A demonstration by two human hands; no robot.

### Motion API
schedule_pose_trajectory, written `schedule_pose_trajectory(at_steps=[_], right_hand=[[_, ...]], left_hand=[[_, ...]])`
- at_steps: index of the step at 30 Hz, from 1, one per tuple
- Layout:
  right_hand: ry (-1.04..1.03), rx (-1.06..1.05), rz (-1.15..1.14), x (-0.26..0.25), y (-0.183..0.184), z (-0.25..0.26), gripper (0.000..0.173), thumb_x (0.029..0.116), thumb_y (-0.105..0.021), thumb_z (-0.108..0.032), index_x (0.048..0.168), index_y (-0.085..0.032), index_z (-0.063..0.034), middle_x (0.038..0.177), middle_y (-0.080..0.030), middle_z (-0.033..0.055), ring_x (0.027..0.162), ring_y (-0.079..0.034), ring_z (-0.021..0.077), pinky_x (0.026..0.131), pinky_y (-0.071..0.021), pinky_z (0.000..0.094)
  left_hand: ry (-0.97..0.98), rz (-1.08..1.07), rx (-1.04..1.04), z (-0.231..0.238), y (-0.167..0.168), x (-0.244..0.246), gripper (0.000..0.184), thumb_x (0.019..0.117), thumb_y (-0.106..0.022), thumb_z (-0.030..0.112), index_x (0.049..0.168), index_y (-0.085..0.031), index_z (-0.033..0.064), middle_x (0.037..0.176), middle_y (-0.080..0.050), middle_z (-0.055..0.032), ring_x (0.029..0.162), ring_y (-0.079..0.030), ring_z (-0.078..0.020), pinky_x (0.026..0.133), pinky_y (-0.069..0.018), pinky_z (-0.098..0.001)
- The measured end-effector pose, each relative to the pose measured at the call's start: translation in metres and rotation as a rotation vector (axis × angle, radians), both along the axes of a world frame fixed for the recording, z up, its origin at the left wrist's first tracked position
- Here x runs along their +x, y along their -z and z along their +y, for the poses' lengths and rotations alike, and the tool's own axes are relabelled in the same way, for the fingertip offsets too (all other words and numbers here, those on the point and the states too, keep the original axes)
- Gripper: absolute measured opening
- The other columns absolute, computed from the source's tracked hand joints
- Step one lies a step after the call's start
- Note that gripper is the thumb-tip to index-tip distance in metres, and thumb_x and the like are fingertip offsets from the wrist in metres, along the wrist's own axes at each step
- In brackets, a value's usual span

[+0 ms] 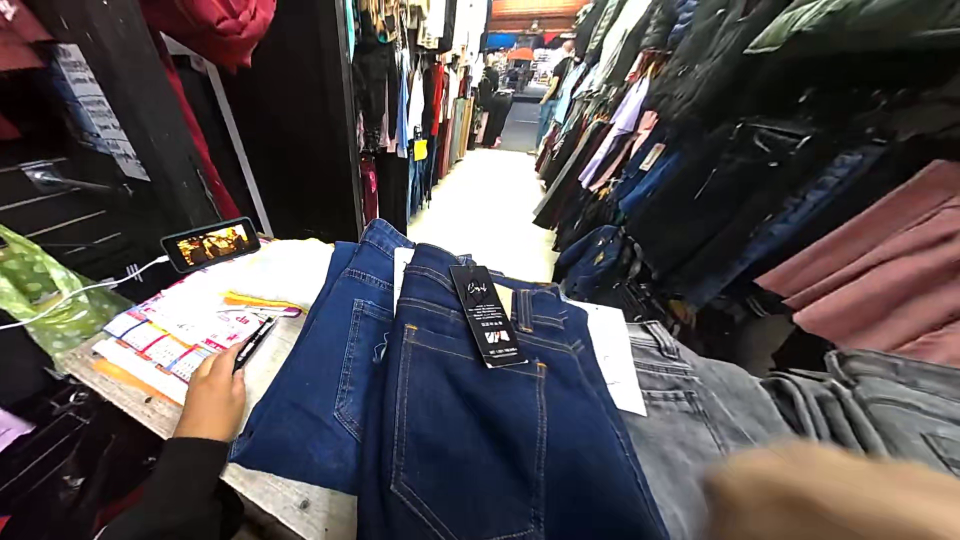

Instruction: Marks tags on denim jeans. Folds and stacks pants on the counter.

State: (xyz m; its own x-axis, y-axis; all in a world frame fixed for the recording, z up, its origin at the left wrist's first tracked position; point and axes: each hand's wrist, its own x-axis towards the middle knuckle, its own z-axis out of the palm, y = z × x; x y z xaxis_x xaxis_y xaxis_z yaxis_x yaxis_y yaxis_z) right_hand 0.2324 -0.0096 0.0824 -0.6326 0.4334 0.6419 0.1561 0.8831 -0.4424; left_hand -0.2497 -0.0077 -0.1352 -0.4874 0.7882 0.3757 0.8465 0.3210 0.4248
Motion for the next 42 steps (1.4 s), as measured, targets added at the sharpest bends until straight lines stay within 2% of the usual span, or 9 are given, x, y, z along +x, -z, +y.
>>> schedule_pose_trajectory(at_steps=[6, 15, 19, 22, 30, 33, 35, 39, 42], right_hand=[[0.685, 0.122, -0.577, -0.037, 0.049, 0.082, 0.073, 0.0711, -0.057, -0.092, 0.097, -0.06, -0.0235, 0.076, -0.056, -0.0068, 0.058, -0.058, 0.012, 0.045, -0.0459, 0.0369], [0.611, 0.165, -0.098, -0.021, 0.03, 0.079, 0.029, 0.106, -0.044, -0.03, 0.091, -0.063, -0.0131, 0.063, -0.058, -0.0031, 0.05, -0.059, 0.0126, 0.041, -0.0492, 0.0345], [0.432, -0.409, 0.148, -0.006, 0.016, 0.081, 0.032, 0.1063, -0.044, -0.03, 0.091, -0.065, -0.0123, 0.06, -0.064, 0.0056, 0.04, -0.059, 0.0206, 0.037, -0.0537, 0.0369], [0.365, -0.686, -0.224, 0.006, 0.031, 0.089, 0.039, 0.1095, -0.042, -0.029, 0.09, -0.066, -0.0067, 0.064, -0.064, 0.0087, 0.044, -0.06, 0.0201, 0.041, -0.0529, 0.0356], [0.414, -0.457, -0.303, 0.068, 0.04, 0.08, 0.037, 0.1074, -0.044, -0.038, 0.092, -0.069, -0.0155, 0.07, -0.068, 0.0016, 0.053, -0.065, 0.0176, 0.047, -0.0568, 0.0342], [0.541, -0.424, -0.282, 0.097, 0.057, 0.07, 0.03, 0.1025, -0.05, -0.041, 0.101, -0.068, -0.0166, 0.078, -0.071, -0.0009, 0.064, -0.071, 0.0159, 0.056, -0.0609, 0.0351], [0.62, -0.518, -0.315, 0.104, 0.066, 0.05, 0.034, 0.1013, -0.054, -0.038, 0.111, -0.067, -0.0082, 0.088, -0.074, 0.0056, 0.076, -0.074, 0.019, 0.066, -0.0624, 0.0407], [0.675, -0.696, -0.245, 0.088, 0.087, 0.017, 0.043, 0.1026, -0.05, -0.023, 0.131, -0.056, 0.0092, 0.113, -0.068, 0.0248, 0.1, -0.07, 0.0313, 0.087, -0.0568, 0.0535], [0.671, -0.725, -0.038, 0.076, 0.098, 0.01, 0.046, 0.1019, -0.046, -0.019, 0.137, -0.05, 0.0098, 0.119, -0.067, 0.0209, 0.103, -0.069, 0.0207, 0.089, -0.0576, 0.0418]], left_hand=[[0.084, 0.008, -0.064, 0.001, 0.001, -0.004, 0.038, 0.102, -0.057, 0.014, 0.138, -0.061, 0.0025, 0.134, -0.062, -0.0244, 0.128, -0.058, -0.0425, 0.112, -0.0415, -0.0596], [0.087, 0.008, -0.036, 0.002, 0.009, -0.004, 0.038, 0.1016, -0.056, 0.015, 0.138, -0.061, 0.0048, 0.135, -0.062, -0.022, 0.128, -0.057, -0.0414, 0.111, -0.0412, -0.0595], [0.093, 0.01, -0.041, 0.003, 0.012, -0.005, 0.037, 0.1019, -0.057, 0.016, 0.137, -0.061, 0.0047, 0.134, -0.062, -0.023, 0.127, -0.058, -0.042, 0.11, -0.0418, -0.0608], [0.086, 0.003, -0.041, 0.004, 0.013, -0.004, 0.037, 0.1016, -0.057, 0.017, 0.137, -0.062, 0.0055, 0.135, -0.062, -0.0225, 0.127, -0.057, -0.0419, 0.111, -0.0413, -0.0606], [0.111, -0.246, 0.334, -0.019, 0.001, -0.002, 0.043, 0.1019, -0.053, 0.024, 0.139, -0.058, 0.0045, 0.145, -0.055, -0.0185, 0.133, -0.056, -0.033, 0.105, -0.0509, -0.0527], [0.25, -0.498, 0.73, -0.063, -0.064, 0.057, 0.036, 0.094, -0.052, 0.007, 0.124, -0.057, -0.0114, 0.129, -0.064, -0.0196, 0.119, -0.064, -0.0248, 0.1, -0.0551, -0.0396], [0.403, -0.717, 0.801, -0.088, -0.106, 0.111, 0.027, 0.092, -0.052, 0.005, 0.115, -0.06, -0.0049, 0.115, -0.072, -0.0094, 0.106, -0.07, -0.0191, 0.091, -0.0595, -0.034], [0.747, -1.055, 0.299, -0.088, -0.126, 0.166, 0.081, 0.0917, -0.07, 0.048, 0.146, -0.04, -0.004, 0.144, -0.058, -0.0123, 0.131, -0.059, -0.0219, 0.106, -0.0532, -0.0403], [0.793, -1.325, -0.072, -0.06, -0.137, 0.175, 0.084, 0.0908, -0.067, 0.036, 0.154, -0.028, -0.0038, 0.149, -0.051, -0.0159, 0.133, -0.057, -0.0215, 0.107, -0.0515, -0.0402]])
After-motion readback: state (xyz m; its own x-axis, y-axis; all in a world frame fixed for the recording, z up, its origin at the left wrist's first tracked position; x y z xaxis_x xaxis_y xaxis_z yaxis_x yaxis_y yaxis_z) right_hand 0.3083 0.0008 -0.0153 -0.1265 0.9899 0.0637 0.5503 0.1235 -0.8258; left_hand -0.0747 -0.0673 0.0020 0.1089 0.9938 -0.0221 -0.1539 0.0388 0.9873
